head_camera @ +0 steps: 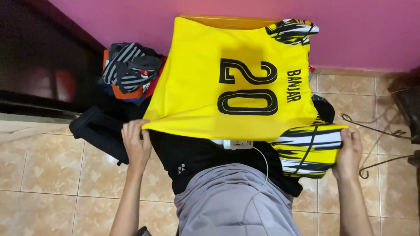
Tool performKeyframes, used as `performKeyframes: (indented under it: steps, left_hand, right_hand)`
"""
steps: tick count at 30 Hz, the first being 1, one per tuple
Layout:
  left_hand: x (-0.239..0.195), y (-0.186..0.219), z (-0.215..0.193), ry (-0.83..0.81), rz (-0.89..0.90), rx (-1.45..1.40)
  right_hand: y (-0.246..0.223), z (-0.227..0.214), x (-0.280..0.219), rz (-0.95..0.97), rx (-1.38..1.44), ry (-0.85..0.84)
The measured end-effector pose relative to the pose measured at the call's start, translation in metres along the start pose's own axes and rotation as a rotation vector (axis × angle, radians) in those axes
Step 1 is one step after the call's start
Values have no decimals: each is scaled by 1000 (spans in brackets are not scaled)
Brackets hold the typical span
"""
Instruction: The person is sitting on the floor and folding various items of clothing, including jerseys and pants, on a small wooden tray.
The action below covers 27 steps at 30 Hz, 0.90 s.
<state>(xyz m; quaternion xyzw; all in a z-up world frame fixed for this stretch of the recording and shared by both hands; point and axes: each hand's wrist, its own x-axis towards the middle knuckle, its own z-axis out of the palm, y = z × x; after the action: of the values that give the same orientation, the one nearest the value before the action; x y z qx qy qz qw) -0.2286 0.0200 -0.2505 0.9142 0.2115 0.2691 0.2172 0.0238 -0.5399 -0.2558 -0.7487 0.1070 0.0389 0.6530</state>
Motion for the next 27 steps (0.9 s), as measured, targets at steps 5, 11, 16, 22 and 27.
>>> performKeyframes:
  steps: [5,11,16,22,27]
  left_hand:
    - [121,-1,26,73,148,-61]
    - [181,-17,97,-250,-320,-197]
    - [160,-3,112,-670,-727,-192]
    - [138,-14,114,-361,-609,-389]
    - [139,19,56,-446,-729,-365]
  right_hand:
    - [0,9,126,-14,85,-11]
    - [14,76,177,-218,-158,-50]
    - [-32,121,135,-49,-573,-234]
    - [-34,137,133,-24,-718,-184]
    - [-31,111,157,-244,-999,-111]
